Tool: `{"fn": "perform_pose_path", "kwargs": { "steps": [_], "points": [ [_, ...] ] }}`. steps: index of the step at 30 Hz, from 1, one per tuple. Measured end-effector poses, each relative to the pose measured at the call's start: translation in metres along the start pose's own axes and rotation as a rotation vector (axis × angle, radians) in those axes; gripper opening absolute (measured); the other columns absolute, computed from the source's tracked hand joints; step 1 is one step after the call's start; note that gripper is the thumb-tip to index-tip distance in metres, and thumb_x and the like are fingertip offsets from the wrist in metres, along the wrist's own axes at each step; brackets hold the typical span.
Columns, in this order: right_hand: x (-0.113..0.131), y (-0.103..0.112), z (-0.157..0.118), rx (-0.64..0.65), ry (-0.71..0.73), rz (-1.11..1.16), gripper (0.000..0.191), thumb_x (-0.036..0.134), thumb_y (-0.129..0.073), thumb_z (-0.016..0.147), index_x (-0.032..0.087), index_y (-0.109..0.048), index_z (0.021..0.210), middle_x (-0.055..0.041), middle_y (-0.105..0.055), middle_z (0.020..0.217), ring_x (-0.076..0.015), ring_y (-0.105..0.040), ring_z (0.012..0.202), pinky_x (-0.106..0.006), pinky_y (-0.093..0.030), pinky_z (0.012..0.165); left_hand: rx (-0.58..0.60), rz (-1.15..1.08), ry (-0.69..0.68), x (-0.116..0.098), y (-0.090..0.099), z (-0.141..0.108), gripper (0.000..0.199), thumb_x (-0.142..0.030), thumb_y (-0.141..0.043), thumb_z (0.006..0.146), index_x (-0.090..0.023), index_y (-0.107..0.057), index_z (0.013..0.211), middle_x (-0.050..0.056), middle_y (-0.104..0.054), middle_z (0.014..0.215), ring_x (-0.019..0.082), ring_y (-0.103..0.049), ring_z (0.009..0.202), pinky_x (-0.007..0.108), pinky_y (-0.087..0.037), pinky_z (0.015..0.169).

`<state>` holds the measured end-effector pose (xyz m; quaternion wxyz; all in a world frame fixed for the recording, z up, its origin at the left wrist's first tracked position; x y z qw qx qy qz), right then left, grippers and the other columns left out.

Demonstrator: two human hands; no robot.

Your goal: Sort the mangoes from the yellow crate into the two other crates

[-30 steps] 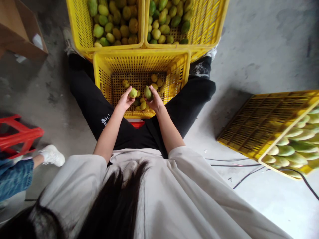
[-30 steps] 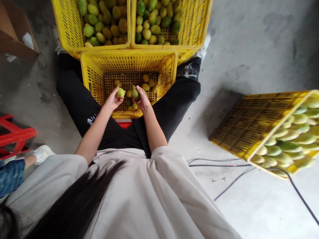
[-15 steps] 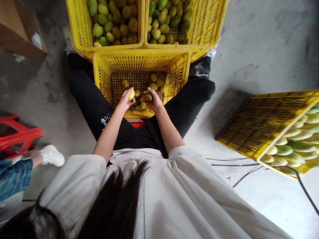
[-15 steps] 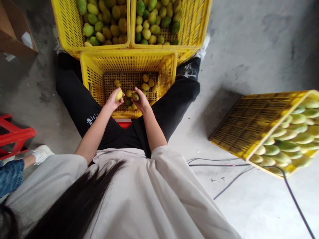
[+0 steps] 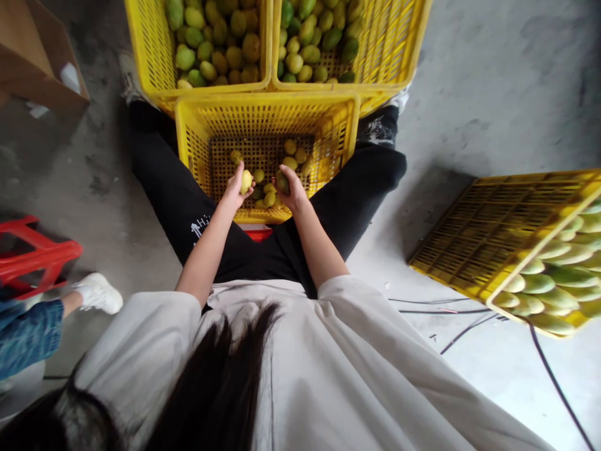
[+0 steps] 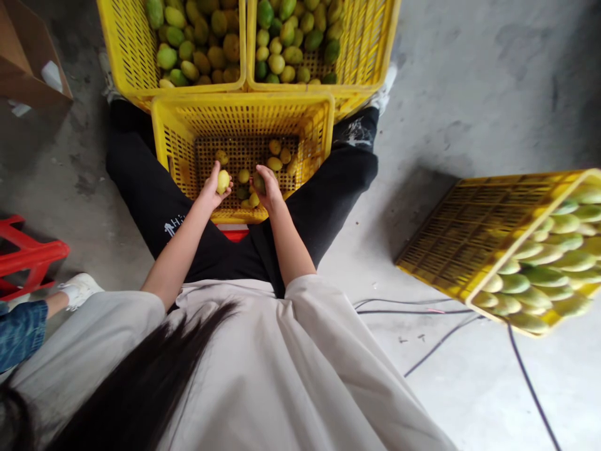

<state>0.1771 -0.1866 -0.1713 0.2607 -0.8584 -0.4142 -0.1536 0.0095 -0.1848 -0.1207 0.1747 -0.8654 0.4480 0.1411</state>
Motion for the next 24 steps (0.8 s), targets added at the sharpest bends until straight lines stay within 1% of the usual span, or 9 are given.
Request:
{"fn": "perform_pose_path", "kwargs": {
  "steps": [2,4,8,11,13,16,19,21,24],
  "points": [
    [0.000,0.000,0.000,0.007,-0.025,-0.007,0.026,0.047,-0.090,0.103,0.031,-0.073,0.114,0.0052,-0.075,0.087,-0.0165,-0.082,0.082,-0.025,-0.071,0.072,-0.059,0.009,-0.022,-0.001,-0.002,-0.006,0.042,-0.054,-0.107,0.098,-0.024,-0.081,0.108,-0.003,-0.071,0.073,0.009,-0.068,0.058,0.016,-0.050,0.054],
    [0.001,0.002,0.000,0.041,-0.054,-0.005,0.027,0.054,-0.082,0.109,0.030,-0.073,0.119,0.0025,-0.078,0.089,-0.0180,-0.081,0.080,-0.024,-0.067,0.062,-0.084,0.001,-0.028,-0.003,-0.005,-0.013,0.044,-0.052,-0.110,0.094,-0.023,-0.081,0.109,-0.004,-0.072,0.076,0.008,-0.070,0.061,0.015,-0.054,0.059],
    [0.003,0.004,0.003,0.091,-0.097,-0.006,0.032,0.062,-0.074,0.115,0.030,-0.074,0.120,-0.0022,-0.084,0.098,-0.0182,-0.075,0.075,-0.022,-0.050,0.047,-0.033,-0.032,-0.029,-0.006,-0.006,-0.018,0.052,-0.071,-0.101,0.099,-0.026,-0.083,0.119,-0.001,-0.076,0.083,0.012,-0.077,0.070,0.016,-0.054,0.058],
    [0.003,0.001,0.003,0.071,-0.133,0.013,0.031,0.058,-0.064,0.121,0.029,-0.075,0.118,-0.0053,-0.086,0.102,-0.0211,-0.078,0.085,-0.025,-0.056,0.053,-0.024,-0.033,-0.034,-0.006,-0.002,-0.011,0.050,-0.076,-0.090,0.106,-0.028,-0.084,0.122,0.001,-0.075,0.083,0.014,-0.076,0.069,0.016,-0.043,0.049],
    [0.004,-0.002,0.001,0.035,-0.131,0.045,0.028,0.051,-0.062,0.122,0.029,-0.075,0.115,-0.0045,-0.086,0.101,-0.0224,-0.081,0.094,-0.026,-0.062,0.061,-0.033,-0.044,-0.029,-0.005,0.001,-0.006,0.045,-0.072,-0.081,0.114,-0.028,-0.084,0.122,0.001,-0.073,0.079,0.014,-0.073,0.064,0.018,-0.038,0.046],
    [0.007,-0.007,-0.005,0.005,-0.076,0.060,0.022,0.053,-0.073,0.115,0.032,-0.076,0.115,-0.0011,-0.084,0.101,-0.0243,-0.085,0.107,-0.031,-0.072,0.075,-0.040,-0.074,-0.023,-0.005,0.003,-0.001,0.035,-0.059,-0.072,0.121,-0.026,-0.084,0.121,0.001,-0.074,0.080,0.013,-0.070,0.062,0.018,-0.042,0.048],
    [0.010,-0.010,-0.008,0.029,-0.014,0.027,0.031,0.063,-0.082,0.111,0.033,-0.077,0.117,-0.0008,-0.083,0.103,-0.0250,-0.085,0.112,-0.034,-0.074,0.080,-0.033,-0.053,-0.032,-0.005,0.002,0.001,0.032,-0.054,-0.089,0.109,-0.027,-0.086,0.124,0.003,-0.082,0.089,0.015,-0.077,0.070,0.020,-0.048,0.053],
    [0.012,-0.009,-0.008,0.022,0.000,0.031,0.037,0.067,-0.080,0.114,0.030,-0.074,0.112,-0.0025,-0.081,0.100,-0.0240,-0.084,0.107,-0.032,-0.071,0.077,-0.032,-0.033,-0.041,-0.004,0.002,0.000,0.037,-0.052,-0.100,0.099,-0.027,-0.087,0.122,0.003,-0.084,0.092,0.014,-0.077,0.071,0.020,-0.049,0.054],
    [0.014,-0.002,-0.005,0.001,0.003,0.039,0.045,0.073,-0.079,0.115,0.029,-0.069,0.106,-0.0040,-0.080,0.095,-0.0235,-0.082,0.098,-0.031,-0.067,0.069,-0.033,-0.026,-0.064,-0.002,0.001,-0.001,0.040,-0.052,-0.107,0.094,-0.026,-0.085,0.114,0.003,-0.084,0.092,0.011,-0.071,0.066,0.020,-0.046,0.053]
  ]
}}
Point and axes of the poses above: each hand's wrist, its own z-axis towards the middle knuckle, its own y-axis out of the back of the hand, x = y × z, the point moved 1 cm from there along z, towards the middle knuckle
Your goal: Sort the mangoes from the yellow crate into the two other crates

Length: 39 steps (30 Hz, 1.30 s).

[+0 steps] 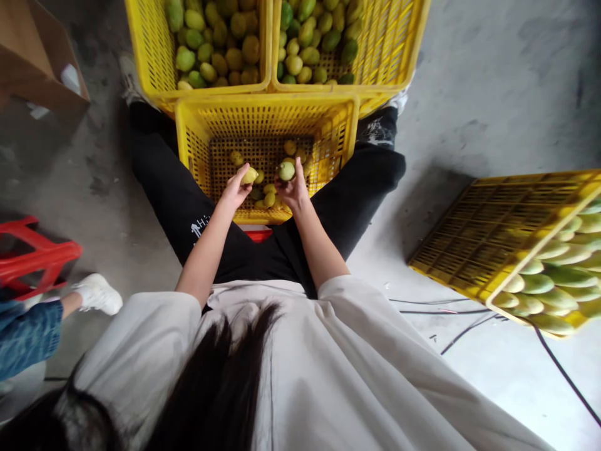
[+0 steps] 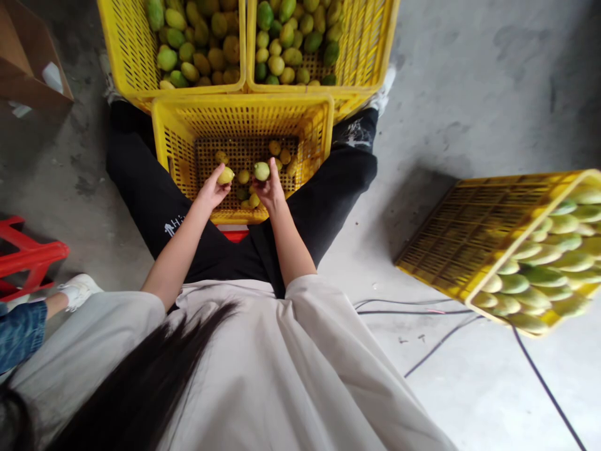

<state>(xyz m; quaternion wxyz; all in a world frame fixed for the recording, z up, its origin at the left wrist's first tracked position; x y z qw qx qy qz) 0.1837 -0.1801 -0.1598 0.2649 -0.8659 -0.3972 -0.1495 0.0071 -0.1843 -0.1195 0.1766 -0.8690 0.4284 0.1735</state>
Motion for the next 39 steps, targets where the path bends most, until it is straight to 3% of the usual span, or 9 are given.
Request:
{"fn": "perform_pose_path", "kwargs": {
  "steps": [6,10,15,21,25,28,30,35,39],
  "points": [
    [-0.002,0.006,0.002,0.077,-0.027,0.004,0.030,0.058,-0.084,0.105,0.032,-0.076,0.116,0.0048,-0.079,0.089,-0.0179,-0.080,0.083,-0.025,-0.063,0.064,0.042,-0.004,0.041,0.002,-0.003,-0.004,0.043,-0.064,-0.098,0.101,-0.028,-0.083,0.119,0.003,-0.085,0.094,0.016,-0.080,0.075,0.021,-0.051,0.059],
    [-0.013,-0.001,0.000,0.037,-0.090,-0.028,0.041,0.054,-0.098,0.098,0.030,-0.065,0.097,0.0053,-0.071,0.078,-0.0205,-0.082,0.084,-0.026,-0.065,0.064,0.062,-0.028,0.153,0.003,-0.006,-0.007,0.032,-0.053,-0.087,0.110,-0.022,-0.081,0.115,0.000,-0.076,0.077,0.015,-0.074,0.065,0.023,-0.059,0.067],
    [-0.014,-0.002,0.000,0.018,-0.064,-0.032,0.039,0.045,-0.099,0.100,0.030,-0.064,0.097,0.0055,-0.072,0.078,-0.0168,-0.078,0.076,-0.022,-0.064,0.061,0.086,0.002,0.158,0.001,-0.007,-0.014,0.017,-0.040,-0.082,0.113,-0.025,-0.075,0.112,-0.004,-0.073,0.076,0.013,-0.071,0.059,0.020,-0.053,0.061],
    [-0.007,0.003,0.006,0.000,-0.111,0.103,0.030,0.057,-0.066,0.117,0.029,-0.070,0.107,-0.0012,-0.081,0.089,-0.0192,-0.076,0.074,-0.024,-0.058,0.055,-0.068,0.005,0.125,-0.001,-0.002,-0.007,0.033,-0.040,-0.099,0.103,-0.025,-0.069,0.101,-0.007,-0.066,0.068,0.007,-0.058,0.048,0.014,-0.037,0.047],
    [-0.009,0.002,0.005,0.031,-0.085,0.093,0.025,0.055,-0.073,0.115,0.030,-0.071,0.110,-0.0003,-0.079,0.091,-0.0172,-0.072,0.073,-0.022,-0.053,0.053,-0.140,-0.026,0.169,0.000,0.002,0.001,0.029,-0.033,-0.095,0.106,-0.023,-0.070,0.097,-0.005,-0.066,0.067,0.007,-0.058,0.049,0.014,-0.042,0.050],
    [-0.010,0.000,0.002,0.029,-0.049,0.062,0.017,0.045,-0.081,0.110,0.030,-0.072,0.112,0.0020,-0.072,0.085,-0.0165,-0.073,0.074,-0.020,-0.052,0.053,-0.114,-0.056,0.176,0.000,0.003,0.004,0.020,-0.037,-0.079,0.118,-0.023,-0.076,0.105,-0.005,-0.065,0.067,0.009,-0.061,0.052,0.016,-0.052,0.057],
    [-0.010,0.000,0.001,0.024,-0.043,0.058,0.014,0.041,-0.080,0.110,0.030,-0.072,0.114,0.0011,-0.073,0.087,-0.0176,-0.075,0.078,-0.021,-0.054,0.055,-0.079,-0.057,0.185,0.000,0.003,0.005,0.026,-0.042,-0.069,0.124,-0.022,-0.080,0.111,-0.005,-0.064,0.066,0.010,-0.062,0.053,0.017,-0.052,0.056],
    [-0.007,0.001,0.004,0.063,-0.077,0.064,0.022,0.047,-0.058,0.120,0.029,-0.068,0.114,-0.0023,-0.080,0.095,-0.0177,-0.071,0.072,-0.023,-0.053,0.052,-0.024,-0.104,0.177,-0.001,0.002,0.005,0.046,-0.061,-0.058,0.128,-0.022,-0.082,0.121,0.000,-0.070,0.074,0.011,-0.064,0.055,0.015,-0.044,0.050],
    [-0.009,0.004,0.009,0.121,-0.081,0.036,0.026,0.056,-0.067,0.116,0.031,-0.070,0.119,0.0003,-0.082,0.101,-0.0146,-0.067,0.067,-0.019,-0.045,0.047,-0.025,-0.092,0.193,-0.001,0.002,0.006,0.049,-0.066,-0.060,0.126,-0.021,-0.081,0.121,0.001,-0.071,0.076,0.011,-0.057,0.049,0.016,-0.031,0.042]
  ]
}}
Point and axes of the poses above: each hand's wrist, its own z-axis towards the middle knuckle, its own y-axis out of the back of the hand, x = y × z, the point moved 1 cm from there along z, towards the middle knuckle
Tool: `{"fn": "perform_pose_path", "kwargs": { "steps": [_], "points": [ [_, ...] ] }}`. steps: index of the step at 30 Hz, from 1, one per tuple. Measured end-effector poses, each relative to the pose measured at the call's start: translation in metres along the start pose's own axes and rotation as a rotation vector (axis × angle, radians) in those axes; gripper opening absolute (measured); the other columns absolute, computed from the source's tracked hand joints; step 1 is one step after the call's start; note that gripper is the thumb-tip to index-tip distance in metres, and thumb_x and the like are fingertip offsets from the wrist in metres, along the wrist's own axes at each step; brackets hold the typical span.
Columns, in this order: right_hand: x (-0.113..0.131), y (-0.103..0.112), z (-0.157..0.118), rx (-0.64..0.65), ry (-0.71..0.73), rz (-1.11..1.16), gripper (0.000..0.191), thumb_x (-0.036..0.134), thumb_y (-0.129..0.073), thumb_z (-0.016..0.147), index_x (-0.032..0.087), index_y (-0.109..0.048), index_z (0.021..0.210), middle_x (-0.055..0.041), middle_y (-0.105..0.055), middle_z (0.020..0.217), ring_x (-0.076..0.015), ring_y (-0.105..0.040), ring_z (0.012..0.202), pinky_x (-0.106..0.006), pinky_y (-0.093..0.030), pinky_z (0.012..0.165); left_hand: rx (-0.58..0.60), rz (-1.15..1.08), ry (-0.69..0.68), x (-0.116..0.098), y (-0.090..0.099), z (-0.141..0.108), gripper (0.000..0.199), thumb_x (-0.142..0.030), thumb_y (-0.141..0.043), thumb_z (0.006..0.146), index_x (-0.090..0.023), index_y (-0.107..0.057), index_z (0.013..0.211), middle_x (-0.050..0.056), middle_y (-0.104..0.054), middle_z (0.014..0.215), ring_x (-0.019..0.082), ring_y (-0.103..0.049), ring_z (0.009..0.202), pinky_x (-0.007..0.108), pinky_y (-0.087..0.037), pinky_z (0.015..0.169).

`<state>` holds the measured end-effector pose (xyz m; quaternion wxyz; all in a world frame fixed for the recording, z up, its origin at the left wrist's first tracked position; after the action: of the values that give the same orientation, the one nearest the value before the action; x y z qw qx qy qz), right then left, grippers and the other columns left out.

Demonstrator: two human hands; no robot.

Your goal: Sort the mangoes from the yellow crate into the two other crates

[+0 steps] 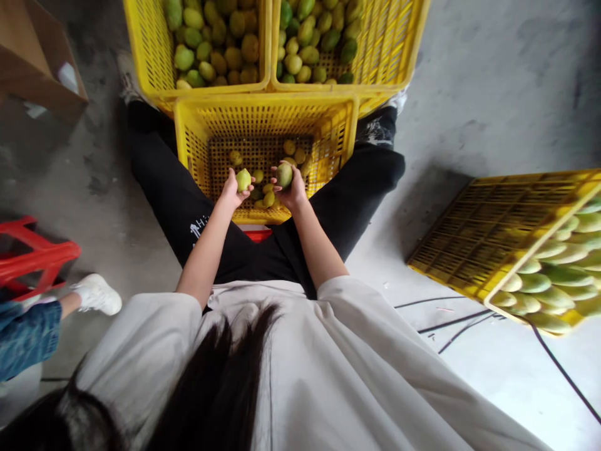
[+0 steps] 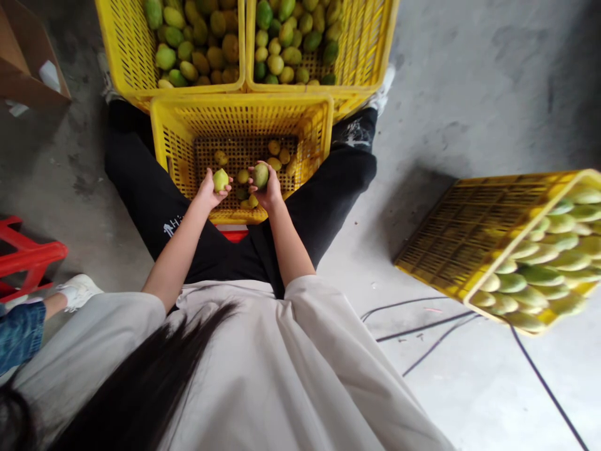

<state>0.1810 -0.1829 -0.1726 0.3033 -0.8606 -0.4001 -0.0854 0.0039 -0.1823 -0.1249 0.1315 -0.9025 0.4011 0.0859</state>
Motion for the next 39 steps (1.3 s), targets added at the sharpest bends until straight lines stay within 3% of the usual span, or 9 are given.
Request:
{"fn": "perform_pose_path", "kwargs": {
  "steps": [3,8,11,16,19,22,28,34,39],
  "points": [
    [-0.001,0.001,0.000,0.020,0.014,0.012,0.027,0.054,-0.064,0.119,0.034,-0.075,0.133,0.0028,-0.078,0.097,-0.0144,-0.069,0.070,-0.017,-0.045,0.048,-0.017,0.017,-0.001,0.001,0.000,0.001,0.038,-0.056,-0.064,0.127,-0.023,-0.082,0.125,0.000,-0.072,0.076,0.010,-0.059,0.049,0.017,-0.032,0.042],
    [-0.001,-0.003,-0.008,0.046,0.053,-0.033,0.037,0.045,-0.065,0.119,0.038,-0.074,0.155,0.0019,-0.082,0.112,-0.0179,-0.086,0.097,-0.021,-0.064,0.065,-0.016,0.065,-0.095,0.002,0.001,0.000,0.015,-0.033,-0.087,0.114,-0.021,-0.086,0.122,0.000,-0.075,0.079,0.010,-0.067,0.057,0.016,-0.048,0.053],
    [-0.002,-0.006,-0.009,0.029,0.052,-0.100,0.036,0.055,-0.078,0.113,0.035,-0.076,0.143,-0.0002,-0.085,0.118,-0.0198,-0.087,0.098,-0.023,-0.066,0.064,-0.002,0.071,-0.140,0.003,0.002,0.001,0.018,-0.032,-0.099,0.105,-0.022,-0.086,0.112,0.000,-0.078,0.081,0.009,-0.064,0.058,0.016,-0.045,0.052],
    [0.004,-0.007,-0.007,-0.115,0.063,-0.124,0.051,0.078,-0.084,0.109,0.031,-0.066,0.109,0.0022,-0.070,0.081,-0.0163,-0.069,0.069,-0.023,-0.051,0.049,0.019,0.028,-0.156,0.003,0.000,0.001,0.020,-0.039,-0.095,0.107,-0.025,-0.082,0.106,0.001,-0.081,0.085,0.010,-0.062,0.060,0.017,-0.042,0.050],
    [0.005,-0.007,-0.008,-0.133,0.117,-0.081,0.036,0.060,-0.081,0.116,0.030,-0.063,0.107,0.0043,-0.068,0.082,-0.0149,-0.069,0.073,-0.023,-0.051,0.055,-0.008,0.022,-0.121,0.002,-0.002,-0.003,0.017,-0.041,-0.080,0.115,-0.026,-0.081,0.108,0.000,-0.075,0.079,0.012,-0.065,0.061,0.018,-0.045,0.054],
    [0.002,-0.007,-0.008,-0.114,0.128,-0.060,0.023,0.041,-0.085,0.108,0.031,-0.065,0.110,0.0061,-0.074,0.091,-0.0146,-0.075,0.082,-0.022,-0.055,0.062,0.032,0.038,-0.067,0.001,-0.005,-0.011,0.024,-0.050,-0.078,0.116,-0.027,-0.082,0.114,-0.001,-0.073,0.076,0.013,-0.067,0.059,0.018,-0.047,0.054],
    [0.004,-0.007,-0.015,-0.015,0.022,-0.010,0.024,0.049,-0.083,0.104,0.030,-0.072,0.114,-0.0008,-0.085,0.102,-0.0242,-0.086,0.102,-0.029,-0.065,0.070,0.014,0.083,-0.030,0.000,-0.011,-0.023,0.061,-0.076,-0.103,0.093,-0.026,-0.079,0.118,-0.004,-0.069,0.074,0.008,-0.058,0.050,0.018,-0.038,0.046],
    [0.008,-0.008,-0.016,-0.080,-0.022,0.017,0.031,0.057,-0.084,0.105,0.031,-0.074,0.119,0.0005,-0.078,0.095,-0.0206,-0.079,0.086,-0.021,-0.048,0.054,-0.067,-0.029,-0.117,-0.003,-0.002,-0.009,0.033,-0.061,-0.079,0.117,-0.028,-0.083,0.121,0.002,-0.077,0.086,0.010,-0.062,0.057,0.017,-0.039,0.045],
    [-0.001,-0.009,-0.005,-0.063,0.056,-0.031,0.027,0.056,-0.082,0.112,0.032,-0.073,0.120,0.0035,-0.079,0.098,-0.0179,-0.079,0.089,-0.025,-0.061,0.067,-0.051,0.000,-0.148,-0.005,0.002,0.000,0.017,-0.043,-0.087,0.110,-0.029,-0.086,0.120,0.002,-0.079,0.085,0.011,-0.065,0.060,0.018,-0.045,0.048]
  ]
}}
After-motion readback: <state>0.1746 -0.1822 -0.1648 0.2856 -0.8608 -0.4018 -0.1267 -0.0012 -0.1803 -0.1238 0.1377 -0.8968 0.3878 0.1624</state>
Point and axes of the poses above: each hand's wrist, its own z-axis towards the middle knuckle, its own y-axis out of the back of the hand, x = y × z, the point moved 1 cm from there along z, towards the middle knuckle
